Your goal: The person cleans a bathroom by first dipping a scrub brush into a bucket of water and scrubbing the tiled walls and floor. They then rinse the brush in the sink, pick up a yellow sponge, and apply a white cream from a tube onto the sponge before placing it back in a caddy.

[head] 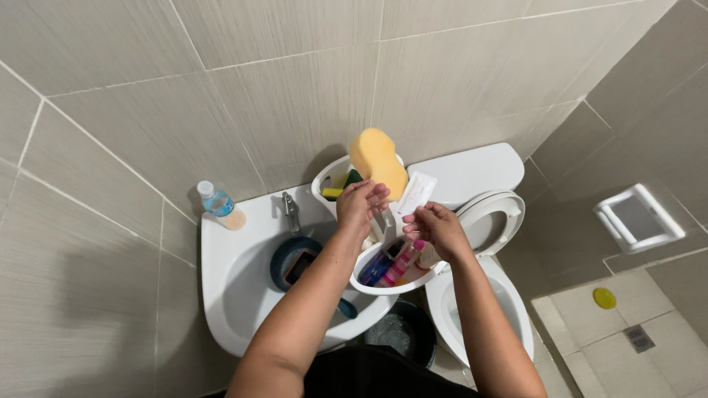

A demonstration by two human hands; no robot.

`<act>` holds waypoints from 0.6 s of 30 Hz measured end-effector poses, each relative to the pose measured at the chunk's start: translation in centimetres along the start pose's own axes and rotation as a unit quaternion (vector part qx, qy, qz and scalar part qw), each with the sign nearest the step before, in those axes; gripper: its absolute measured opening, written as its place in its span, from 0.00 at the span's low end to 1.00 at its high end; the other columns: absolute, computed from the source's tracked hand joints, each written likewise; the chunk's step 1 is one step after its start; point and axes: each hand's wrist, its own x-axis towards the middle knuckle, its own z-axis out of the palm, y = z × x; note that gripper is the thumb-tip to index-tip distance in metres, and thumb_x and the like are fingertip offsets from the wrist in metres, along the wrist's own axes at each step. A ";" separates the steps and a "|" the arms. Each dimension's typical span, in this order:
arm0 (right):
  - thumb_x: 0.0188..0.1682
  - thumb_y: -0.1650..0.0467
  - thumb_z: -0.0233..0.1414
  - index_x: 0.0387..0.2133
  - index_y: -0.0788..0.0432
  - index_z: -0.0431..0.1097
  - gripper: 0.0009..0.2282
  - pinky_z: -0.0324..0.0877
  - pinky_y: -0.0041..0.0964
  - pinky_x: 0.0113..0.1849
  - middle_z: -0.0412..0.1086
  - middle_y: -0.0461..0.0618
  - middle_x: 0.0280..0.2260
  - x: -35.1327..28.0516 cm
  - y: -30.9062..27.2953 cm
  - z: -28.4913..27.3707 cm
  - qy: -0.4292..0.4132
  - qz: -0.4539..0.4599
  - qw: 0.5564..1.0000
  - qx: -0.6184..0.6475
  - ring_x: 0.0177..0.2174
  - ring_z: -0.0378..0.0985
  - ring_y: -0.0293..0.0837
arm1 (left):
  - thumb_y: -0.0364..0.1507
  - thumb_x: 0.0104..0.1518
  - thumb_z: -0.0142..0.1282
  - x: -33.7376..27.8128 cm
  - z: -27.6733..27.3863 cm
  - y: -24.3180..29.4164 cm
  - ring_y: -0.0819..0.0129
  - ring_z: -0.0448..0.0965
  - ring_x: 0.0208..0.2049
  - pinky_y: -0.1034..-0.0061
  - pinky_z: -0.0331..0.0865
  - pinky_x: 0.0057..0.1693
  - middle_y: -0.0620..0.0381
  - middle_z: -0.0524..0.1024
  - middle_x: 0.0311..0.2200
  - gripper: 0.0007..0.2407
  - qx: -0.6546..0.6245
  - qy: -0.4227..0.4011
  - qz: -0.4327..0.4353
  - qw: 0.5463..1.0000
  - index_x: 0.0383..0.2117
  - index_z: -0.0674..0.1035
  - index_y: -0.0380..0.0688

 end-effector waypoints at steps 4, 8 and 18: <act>0.56 0.72 0.50 0.41 0.65 0.67 0.06 0.83 0.43 0.30 0.77 0.63 0.32 -1.1 -0.5 1.1 0.000 -0.008 1.000 0.003 0.27 0.84 0.50 | 0.29 0.61 0.59 -1.1 0.1 0.3 0.59 0.88 0.33 0.67 0.83 0.36 0.46 0.84 0.33 0.09 0.006 0.005 -0.001 1.000 0.43 0.73 0.44; 0.57 0.72 0.50 0.42 0.64 0.67 0.06 0.83 0.42 0.31 0.77 0.63 0.33 -1.6 -0.8 2.2 -0.017 -0.016 1.000 0.021 0.28 0.84 0.49 | 0.29 0.61 0.59 -1.3 -0.3 0.3 0.62 0.88 0.31 0.69 0.83 0.36 0.49 0.84 0.32 0.10 0.010 0.007 0.005 1.000 0.44 0.73 0.45; 0.56 0.72 0.50 0.37 0.62 0.65 0.04 0.83 0.43 0.31 0.78 0.61 0.32 -0.8 1.7 4.8 -0.054 -0.011 0.997 0.063 0.27 0.84 0.49 | 0.30 0.59 0.62 0.6 -3.1 -0.5 0.61 0.87 0.31 0.66 0.82 0.32 0.46 0.85 0.32 0.10 0.065 0.009 0.031 0.997 0.43 0.76 0.45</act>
